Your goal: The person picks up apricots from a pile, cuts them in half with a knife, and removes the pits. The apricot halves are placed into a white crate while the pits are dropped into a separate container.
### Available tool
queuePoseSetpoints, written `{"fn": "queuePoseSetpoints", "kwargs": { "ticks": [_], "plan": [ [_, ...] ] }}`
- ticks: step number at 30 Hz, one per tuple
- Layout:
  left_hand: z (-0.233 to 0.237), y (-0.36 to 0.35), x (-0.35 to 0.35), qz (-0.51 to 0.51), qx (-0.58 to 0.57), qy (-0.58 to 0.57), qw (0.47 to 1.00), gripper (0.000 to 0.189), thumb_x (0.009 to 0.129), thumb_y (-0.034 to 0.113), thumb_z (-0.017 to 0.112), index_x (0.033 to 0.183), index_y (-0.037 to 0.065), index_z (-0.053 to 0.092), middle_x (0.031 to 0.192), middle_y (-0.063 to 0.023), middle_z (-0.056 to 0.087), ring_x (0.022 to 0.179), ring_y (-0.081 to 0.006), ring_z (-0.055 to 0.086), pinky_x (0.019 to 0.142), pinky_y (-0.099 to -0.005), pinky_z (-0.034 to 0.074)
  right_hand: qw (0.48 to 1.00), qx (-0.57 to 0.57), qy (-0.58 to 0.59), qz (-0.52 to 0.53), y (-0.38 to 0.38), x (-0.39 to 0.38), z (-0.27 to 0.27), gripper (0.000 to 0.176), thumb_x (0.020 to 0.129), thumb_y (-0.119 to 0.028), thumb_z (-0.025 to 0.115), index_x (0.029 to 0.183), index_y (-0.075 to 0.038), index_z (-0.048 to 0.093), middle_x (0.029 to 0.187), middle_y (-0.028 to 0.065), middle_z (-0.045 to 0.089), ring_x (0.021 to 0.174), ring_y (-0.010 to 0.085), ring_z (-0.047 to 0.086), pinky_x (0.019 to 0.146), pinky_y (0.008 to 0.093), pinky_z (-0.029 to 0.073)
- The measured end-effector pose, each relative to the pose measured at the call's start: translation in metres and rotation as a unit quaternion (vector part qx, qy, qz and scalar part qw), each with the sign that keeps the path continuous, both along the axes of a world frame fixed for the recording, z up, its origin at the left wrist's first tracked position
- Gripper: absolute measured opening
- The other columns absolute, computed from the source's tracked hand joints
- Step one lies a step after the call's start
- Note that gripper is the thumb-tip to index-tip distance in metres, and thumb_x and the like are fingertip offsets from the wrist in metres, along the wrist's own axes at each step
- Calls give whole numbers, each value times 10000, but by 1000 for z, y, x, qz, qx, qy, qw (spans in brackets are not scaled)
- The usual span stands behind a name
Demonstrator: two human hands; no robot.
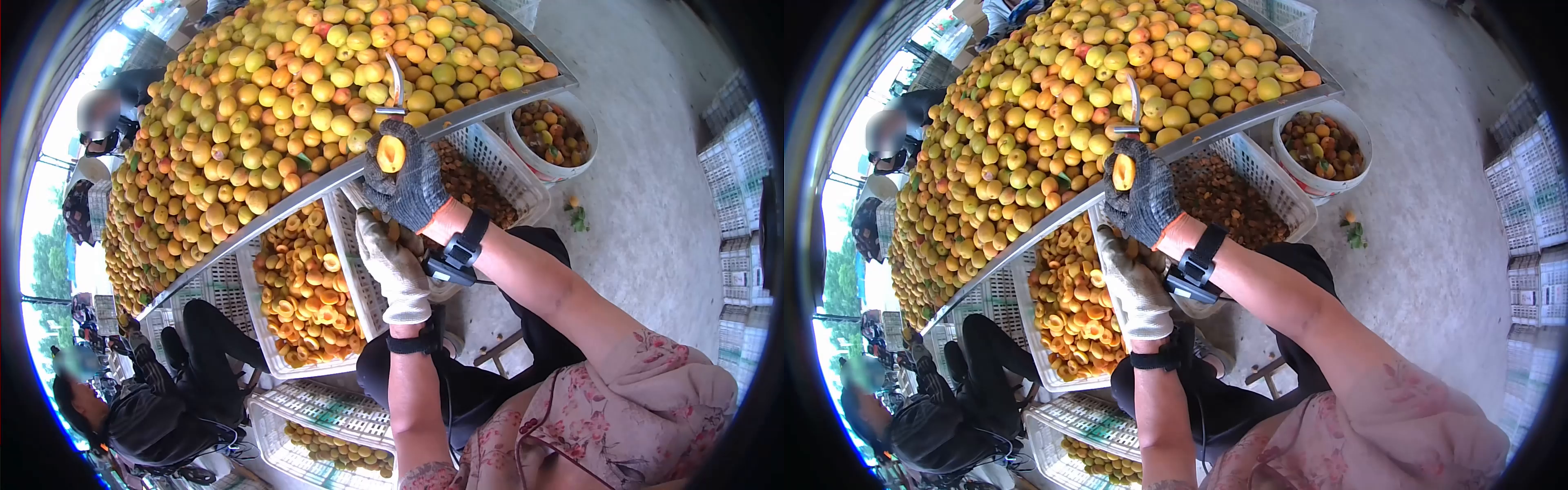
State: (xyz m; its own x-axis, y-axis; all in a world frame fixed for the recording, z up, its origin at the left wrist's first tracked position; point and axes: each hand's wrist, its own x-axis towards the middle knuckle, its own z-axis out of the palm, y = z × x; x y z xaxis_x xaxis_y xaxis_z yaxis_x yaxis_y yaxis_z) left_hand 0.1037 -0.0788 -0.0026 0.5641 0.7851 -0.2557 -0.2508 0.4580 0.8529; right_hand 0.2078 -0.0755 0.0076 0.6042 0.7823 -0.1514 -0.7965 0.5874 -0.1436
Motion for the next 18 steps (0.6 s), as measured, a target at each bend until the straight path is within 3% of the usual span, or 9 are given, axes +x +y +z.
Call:
{"fn": "queuePoseSetpoints", "kwargs": {
  "ticks": [5, 6, 7, 11, 12, 14, 16, 17, 18],
  "plan": [
    [6, -1, 2, 4, -35, -41, 999, 360, 946, 477, 445, 917, 126, 516, 611, 37, 477, 431, -80, 399, 393, -191, 292, 998, -40, -41, 26, 1, 0, -2, 217, 884, -359, 545, 824, -151, 524, 582, 19, 487, 446, 142, 465, 381, 259, 366],
    [4, 6, -1, -54, -59, -54, 995, 406, 928, 522, 454, 926, 122, 523, 634, 14, 523, 417, -100, 423, 372, -207, 303, 946, -155, -244, -143, 11, 0, -10, 206, 878, -344, 559, 827, -147, 525, 600, 24, 498, 455, 148, 483, 383, 255, 381],
    [4, 7, -1, -55, -58, -54, 995, 406, 928, 522, 454, 926, 122, 523, 634, 14, 523, 417, -100, 423, 372, -207, 303, 814, -259, -425, -299, 15, -2, -7, 196, 872, -330, 572, 831, -143, 527, 619, 28, 508, 463, 153, 501, 385, 252, 397],
    [8, 3, 6, -18, -99, -29, 994, 413, 932, 524, 444, 927, 120, 528, 635, 11, 531, 421, -105, 435, 374, -218, 329, 711, -328, -494, -377, 4, -9, -6, 186, 885, -255, 584, 942, -80, 559, 844, 32, 564, 764, 165, 596, 655, 309, 504],
    [10, 2, 8, 1, -93, -39, 995, 409, 934, 520, 441, 926, 120, 529, 626, 17, 527, 419, -103, 437, 376, -220, 346, 710, -328, -495, -378, 4, -9, -5, 186, 885, -255, 584, 942, -80, 559, 844, 32, 564, 764, 165, 596, 655, 309, 504],
    [-6, 12, -1, -64, -94, -92, 989, 401, 952, 481, 421, 988, 100, 538, 714, -16, 565, 519, -122, 508, 458, -235, 416, 871, -168, -367, -279, 2, -8, -2, 152, 892, -211, 588, 957, -74, 575, 826, 7, 578, 743, 119, 580, 642, 259, 477],
    [-10, 12, -2, -128, -95, -143, 977, 399, 971, 443, 401, 1049, 79, 546, 802, -49, 603, 618, -141, 579, 540, -250, 486, 965, 5, -210, -156, 0, -8, 2, 122, 899, -167, 593, 972, -69, 590, 807, -18, 591, 721, 73, 563, 628, 209, 449],
    [1, 3, 3, -70, -1, -67, 995, 396, 984, 397, 379, 1129, 60, 527, 936, -91, 597, 779, -163, 590, 673, -269, 493, 984, 92, -125, -90, -2, -9, 11, 110, 902, -144, 596, 979, -66, 597, 798, -30, 598, 710, 50, 555, 622, 184, 436],
    [6, -2, 5, -11, 94, 11, 995, 406, 996, 352, 358, 1209, 40, 509, 1071, -133, 590, 939, -185, 601, 805, -289, 501, 954, -19, -244, -174, -5, -20, 18, 108, 913, -132, 579, 992, -62, 600, 791, -46, 588, 708, 36, 535, 623, 185, 433]
  ]
}}
